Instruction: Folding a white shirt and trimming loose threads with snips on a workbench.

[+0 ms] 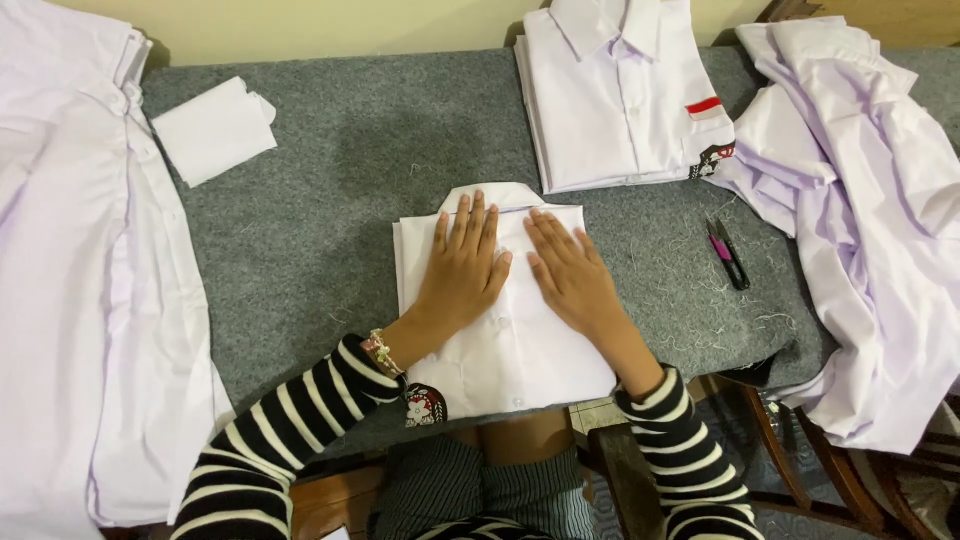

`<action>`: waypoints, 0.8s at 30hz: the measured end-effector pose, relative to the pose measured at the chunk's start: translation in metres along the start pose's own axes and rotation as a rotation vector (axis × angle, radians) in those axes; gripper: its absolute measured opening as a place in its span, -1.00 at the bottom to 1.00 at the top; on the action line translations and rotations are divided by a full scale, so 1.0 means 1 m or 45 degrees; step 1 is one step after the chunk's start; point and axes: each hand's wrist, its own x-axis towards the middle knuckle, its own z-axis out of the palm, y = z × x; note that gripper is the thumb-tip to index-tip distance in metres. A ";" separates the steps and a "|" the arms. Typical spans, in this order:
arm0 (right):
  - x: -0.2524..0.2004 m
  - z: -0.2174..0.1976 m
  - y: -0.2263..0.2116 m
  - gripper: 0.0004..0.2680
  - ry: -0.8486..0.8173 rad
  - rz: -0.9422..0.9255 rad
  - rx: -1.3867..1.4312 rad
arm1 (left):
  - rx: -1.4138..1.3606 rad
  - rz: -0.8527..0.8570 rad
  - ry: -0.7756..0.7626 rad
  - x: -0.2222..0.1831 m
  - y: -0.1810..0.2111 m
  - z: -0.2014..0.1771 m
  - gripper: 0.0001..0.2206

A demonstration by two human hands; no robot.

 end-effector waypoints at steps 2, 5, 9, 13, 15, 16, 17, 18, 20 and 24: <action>-0.007 -0.013 0.006 -0.58 -0.057 0.076 0.042 | -0.012 -0.008 -0.022 0.001 0.001 -0.002 -0.44; -0.015 -0.023 0.017 -0.57 -0.145 0.194 0.068 | -0.021 -0.018 -0.056 0.002 0.003 -0.005 -0.44; -0.017 -0.029 0.034 -0.57 -0.201 0.212 0.010 | 0.012 -0.020 -0.079 0.002 0.003 -0.005 -0.44; -0.009 -0.030 0.049 -0.56 -0.044 0.241 -0.233 | -0.022 -0.038 -0.087 0.000 0.002 -0.002 -0.45; -0.004 -0.037 0.041 -0.65 0.191 0.075 -0.262 | -0.027 -0.041 -0.086 0.000 0.001 0.000 -0.46; -0.001 -0.028 0.030 -0.65 0.191 0.076 -0.265 | -0.029 -0.040 -0.084 0.000 0.002 0.001 -0.46; 0.003 -0.020 0.019 -0.65 0.157 -0.060 -0.333 | -0.007 -0.036 -0.076 0.000 0.002 0.001 -0.46; 0.008 -0.011 0.007 -0.65 0.123 -0.198 -0.400 | 0.017 -0.031 -0.068 0.000 0.002 0.001 -0.46; 0.006 -0.003 -0.010 -0.63 0.072 -0.216 -0.199 | 0.048 -0.019 -0.045 -0.001 0.000 0.004 -0.46; 0.006 0.002 -0.009 -0.56 -0.076 -0.124 0.016 | 0.063 0.000 0.030 -0.003 -0.002 0.008 -0.45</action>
